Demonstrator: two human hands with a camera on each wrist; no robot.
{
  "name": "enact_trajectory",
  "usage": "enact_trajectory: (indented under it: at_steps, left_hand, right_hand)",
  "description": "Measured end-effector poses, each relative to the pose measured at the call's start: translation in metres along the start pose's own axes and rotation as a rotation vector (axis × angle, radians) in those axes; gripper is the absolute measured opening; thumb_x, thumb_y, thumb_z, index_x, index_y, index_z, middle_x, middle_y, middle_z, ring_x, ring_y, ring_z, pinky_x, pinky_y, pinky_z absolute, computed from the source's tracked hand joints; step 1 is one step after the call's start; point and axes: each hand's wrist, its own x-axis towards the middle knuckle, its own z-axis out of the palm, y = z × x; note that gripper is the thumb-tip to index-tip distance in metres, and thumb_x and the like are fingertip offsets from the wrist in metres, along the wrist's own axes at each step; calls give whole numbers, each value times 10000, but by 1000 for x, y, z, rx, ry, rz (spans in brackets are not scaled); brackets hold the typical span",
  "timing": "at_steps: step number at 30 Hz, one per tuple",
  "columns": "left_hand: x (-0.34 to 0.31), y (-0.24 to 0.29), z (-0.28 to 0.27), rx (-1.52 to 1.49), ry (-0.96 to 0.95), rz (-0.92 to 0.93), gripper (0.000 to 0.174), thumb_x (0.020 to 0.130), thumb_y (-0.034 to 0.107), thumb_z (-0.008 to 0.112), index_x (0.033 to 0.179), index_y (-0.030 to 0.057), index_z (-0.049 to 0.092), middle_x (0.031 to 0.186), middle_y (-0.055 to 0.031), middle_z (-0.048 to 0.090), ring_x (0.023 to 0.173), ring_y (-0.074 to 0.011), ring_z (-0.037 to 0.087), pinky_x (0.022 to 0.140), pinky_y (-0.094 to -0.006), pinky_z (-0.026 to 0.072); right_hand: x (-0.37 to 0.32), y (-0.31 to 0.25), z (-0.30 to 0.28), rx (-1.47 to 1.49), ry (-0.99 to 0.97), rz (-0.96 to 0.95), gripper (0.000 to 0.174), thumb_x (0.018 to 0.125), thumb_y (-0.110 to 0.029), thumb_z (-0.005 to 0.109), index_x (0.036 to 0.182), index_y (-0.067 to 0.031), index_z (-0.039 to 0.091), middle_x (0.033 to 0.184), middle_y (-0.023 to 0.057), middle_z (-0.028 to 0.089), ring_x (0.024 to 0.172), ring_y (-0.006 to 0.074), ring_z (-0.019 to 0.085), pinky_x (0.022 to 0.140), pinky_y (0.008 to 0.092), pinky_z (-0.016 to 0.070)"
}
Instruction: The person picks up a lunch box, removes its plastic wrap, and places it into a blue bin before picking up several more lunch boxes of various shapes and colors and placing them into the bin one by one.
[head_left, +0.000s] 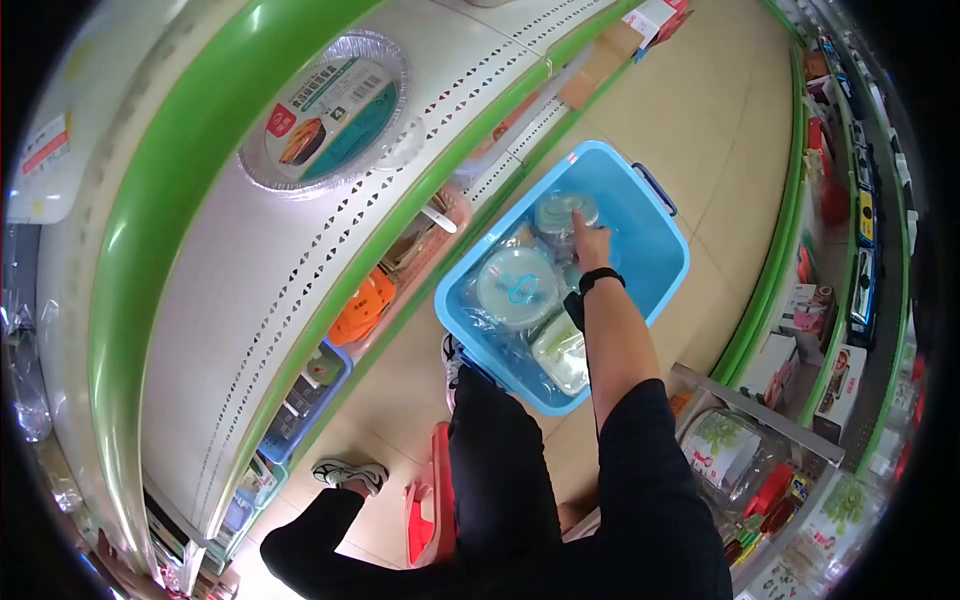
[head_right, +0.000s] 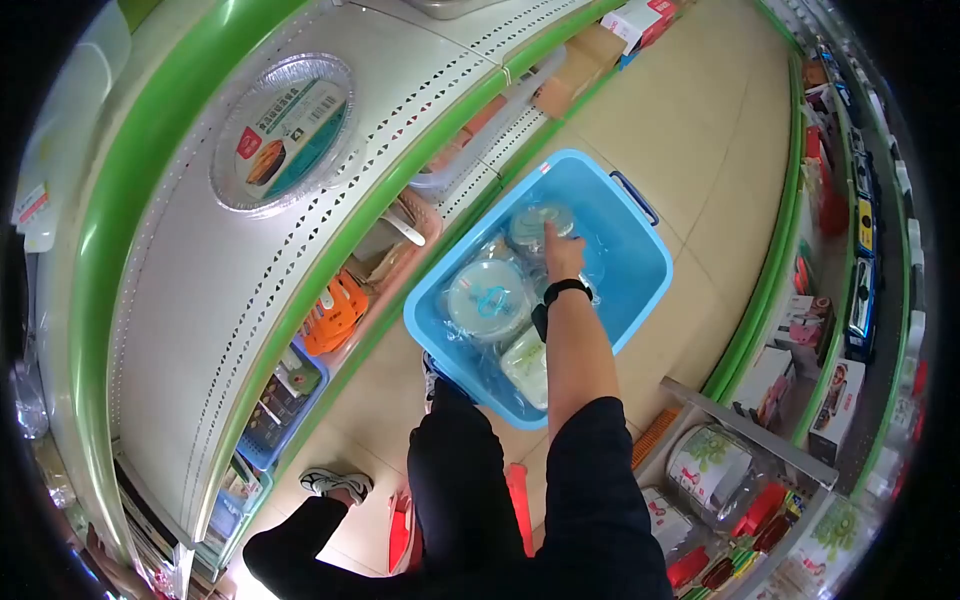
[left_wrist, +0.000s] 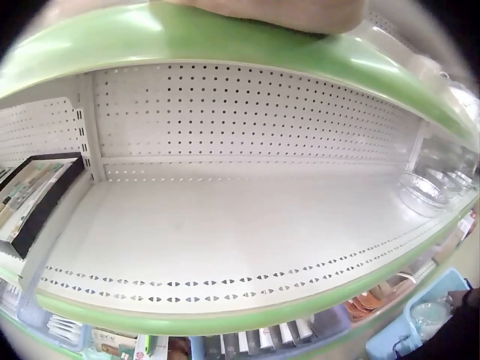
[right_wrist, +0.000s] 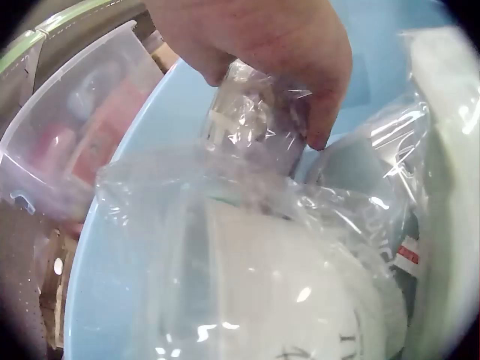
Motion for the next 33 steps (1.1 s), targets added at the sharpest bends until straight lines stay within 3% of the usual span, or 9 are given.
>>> enact_trajectory:
  at_steps: [4, 7, 10, 13, 19, 22, 28, 31, 33]
  left_hand:
    - [0, -9, 19, -478, 43, -243, 264, 1041, 191, 558, 1201, -11, 618, 1094, -169, 676, 947, -334, 678, 769, -430, 581]
    - [2, -5, 25, -795, 145, -303, 235, 1041, 172, 555, 1162, -7, 647, 1055, -161, 688, 935, -320, 680, 767, -417, 581]
    - [-8, -19, 19, -245, 27, -232, 233, 1025, 158, 576, 1184, 3, 645, 1060, -160, 688, 913, -326, 680, 797, -427, 575]
    - [-5, -20, 18, -200, -43, -224, 265, 1016, 186, 596, 1196, -2, 644, 1083, -172, 680, 926, -336, 675, 802, -424, 576]
    - [-17, -42, 28, -508, -33, -435, 377, 981, 247, 662, 1237, -23, 605, 1133, -194, 660, 961, -344, 665, 808, -435, 580]
    - [-61, -103, 61, -164, 24, -231, 383, 999, 257, 631, 1263, -17, 591, 1140, -191, 658, 974, -343, 663, 851, -436, 573]
    - [-36, -69, 38, -321, -63, -308, 528, 972, 340, 669, 1375, 24, 543, 1246, -158, 647, 1083, -361, 656, 895, -412, 577]
    - [-29, -72, 55, -563, -44, -345, 562, 1077, 347, 262, 1337, -37, 581, 1335, -182, 617, 1255, -323, 554, 1077, -432, 410]
    - [-45, -89, 81, -608, -2, -343, 618, 1078, 413, 252, 1366, -47, 547, 1362, -208, 591, 1273, -350, 543, 1103, -453, 394]
  right_hand:
    - [3, -4, -5, 130, -17, 38, 927, 806, -509, 727, 1437, 67, 368, 1344, 295, 546, 1110, 413, 626, 745, 483, 570]
    - [12, -2, -11, 219, -110, -4, 824, 815, -419, 717, 1400, 61, 391, 1257, 223, 573, 1050, 407, 628, 752, 552, 554]
    - [4, -12, -10, 362, -59, 28, 746, 809, -370, 709, 1353, 65, 441, 1264, 225, 579, 1059, 424, 629, 777, 566, 555]
    - [12, -16, 4, 442, 97, 136, 711, 818, -377, 729, 1319, 66, 489, 1266, 227, 581, 1067, 421, 630, 813, 569, 553]
    - [44, 5, 29, 400, -93, 125, 804, 834, -484, 745, 1374, 39, 460, 1309, 217, 550, 1096, 395, 598, 803, 530, 532]
    - [36, 2, 6, 346, -304, 55, 831, 849, -560, 692, 1381, 35, 461, 1305, 213, 553, 1000, 351, 593, 753, 469, 499]
    - [60, 24, -7, 128, -45, -95, 759, 857, -483, 660, 1343, 77, 501, 1227, 231, 602, 945, 339, 596, 807, 438, 473]
    - [28, 9, -35, 82, -22, -197, 786, 836, -353, 648, 1337, 220, 449, 1307, 355, 576, 1227, 416, 576, 1030, 413, 438]
    - [-3, -3, -56, 13, 55, -248, 700, 834, -355, 644, 1296, 159, 532, 1271, 326, 608, 1215, 414, 585, 1021, 419, 445]
